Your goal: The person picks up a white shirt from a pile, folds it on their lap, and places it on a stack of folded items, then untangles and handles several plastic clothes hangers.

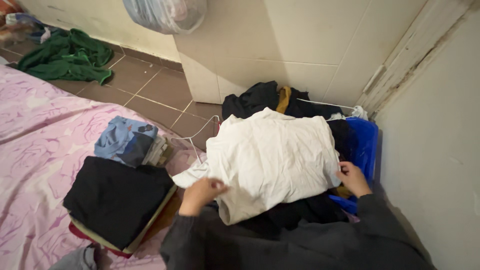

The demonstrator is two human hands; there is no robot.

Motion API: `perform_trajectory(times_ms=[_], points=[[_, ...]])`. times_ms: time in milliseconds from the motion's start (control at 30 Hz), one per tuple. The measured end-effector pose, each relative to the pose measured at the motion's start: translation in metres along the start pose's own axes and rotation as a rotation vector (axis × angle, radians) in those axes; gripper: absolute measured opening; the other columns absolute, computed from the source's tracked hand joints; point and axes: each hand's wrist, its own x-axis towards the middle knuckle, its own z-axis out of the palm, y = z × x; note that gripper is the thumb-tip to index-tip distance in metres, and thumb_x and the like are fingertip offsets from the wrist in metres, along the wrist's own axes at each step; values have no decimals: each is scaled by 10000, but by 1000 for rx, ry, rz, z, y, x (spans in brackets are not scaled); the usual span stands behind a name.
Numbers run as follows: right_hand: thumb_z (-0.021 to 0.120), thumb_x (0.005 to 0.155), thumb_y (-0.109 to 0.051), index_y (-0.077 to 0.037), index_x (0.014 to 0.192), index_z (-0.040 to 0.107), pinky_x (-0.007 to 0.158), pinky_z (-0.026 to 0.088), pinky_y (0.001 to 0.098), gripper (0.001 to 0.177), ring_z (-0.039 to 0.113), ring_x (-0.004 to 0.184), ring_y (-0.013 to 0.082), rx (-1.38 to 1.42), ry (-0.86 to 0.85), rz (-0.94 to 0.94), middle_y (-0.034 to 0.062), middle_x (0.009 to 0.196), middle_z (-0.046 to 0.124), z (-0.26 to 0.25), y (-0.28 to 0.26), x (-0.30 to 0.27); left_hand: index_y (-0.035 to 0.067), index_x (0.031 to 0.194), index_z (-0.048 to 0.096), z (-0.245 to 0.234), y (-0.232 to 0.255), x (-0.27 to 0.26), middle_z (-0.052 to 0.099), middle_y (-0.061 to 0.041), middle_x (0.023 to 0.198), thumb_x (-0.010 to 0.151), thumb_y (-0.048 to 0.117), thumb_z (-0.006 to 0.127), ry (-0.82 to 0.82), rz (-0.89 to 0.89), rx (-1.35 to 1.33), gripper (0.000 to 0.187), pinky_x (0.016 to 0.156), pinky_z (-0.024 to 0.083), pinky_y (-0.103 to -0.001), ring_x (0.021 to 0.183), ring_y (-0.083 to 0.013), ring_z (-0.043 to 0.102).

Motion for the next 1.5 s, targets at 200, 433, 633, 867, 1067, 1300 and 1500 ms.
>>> perform_trajectory(times_ms=[200, 433, 633, 867, 1067, 1300, 1500], points=[[682, 936, -324, -94, 1218, 730, 849, 553, 385, 367, 729, 956, 283, -27, 107, 26, 146, 1046, 766, 20, -21, 34, 209, 1217, 725, 23, -9, 126, 728, -134, 1146, 895, 433, 622, 403, 166, -308, 405, 862, 546, -423, 966, -335, 711], [641, 1029, -359, -83, 1211, 746, 861, 530, 391, 347, 693, 1027, 333, -38, 266, -18, 198, 1070, 741, 23, -64, 103, -11, 1192, 653, 81, -78, 197, 690, -300, 1173, 982, 509, 498, 507, -152, -543, 582, 981, 474, -479, 1142, -464, 633], [581, 1037, -335, -24, 1183, 720, 853, 509, 379, 371, 692, 985, 251, 119, 196, 101, 179, 1044, 749, 36, -58, 148, -31, 1135, 705, 86, -100, 223, 719, -258, 1126, 1001, 587, 406, 351, -329, -680, 699, 986, 466, -435, 1124, -396, 653], [648, 1027, -303, 29, 1110, 719, 788, 475, 337, 350, 622, 911, 154, 412, 208, 289, 99, 1033, 725, 49, -34, 193, -60, 1207, 636, 68, -84, 227, 713, -81, 1033, 934, 186, 716, 458, -6, -1342, 377, 789, 513, -288, 893, -126, 643], [783, 927, -176, 54, 1028, 712, 707, 468, 295, 262, 594, 777, 106, 508, 383, 154, 48, 907, 702, 50, -2, 197, -14, 1077, 752, 41, -60, 210, 734, -27, 891, 908, 162, 732, 400, -50, -1166, 245, 688, 497, -269, 758, -93, 629], [793, 997, -186, 36, 1011, 721, 721, 446, 248, 234, 562, 798, 52, 424, 465, -59, 5, 909, 691, 30, 1, 224, -7, 1076, 741, 24, -80, 204, 726, 7, 912, 921, 89, 700, 623, 116, -1297, 186, 705, 478, -226, 780, -61, 616], [747, 1003, -196, 28, 1025, 725, 568, 458, 319, 227, 613, 620, 181, 121, 278, 83, 114, 797, 688, 64, -31, 253, 4, 1122, 758, 40, -117, 218, 727, -50, 906, 954, 126, 686, 827, -69, -987, 220, 694, 481, -279, 776, -102, 595]])
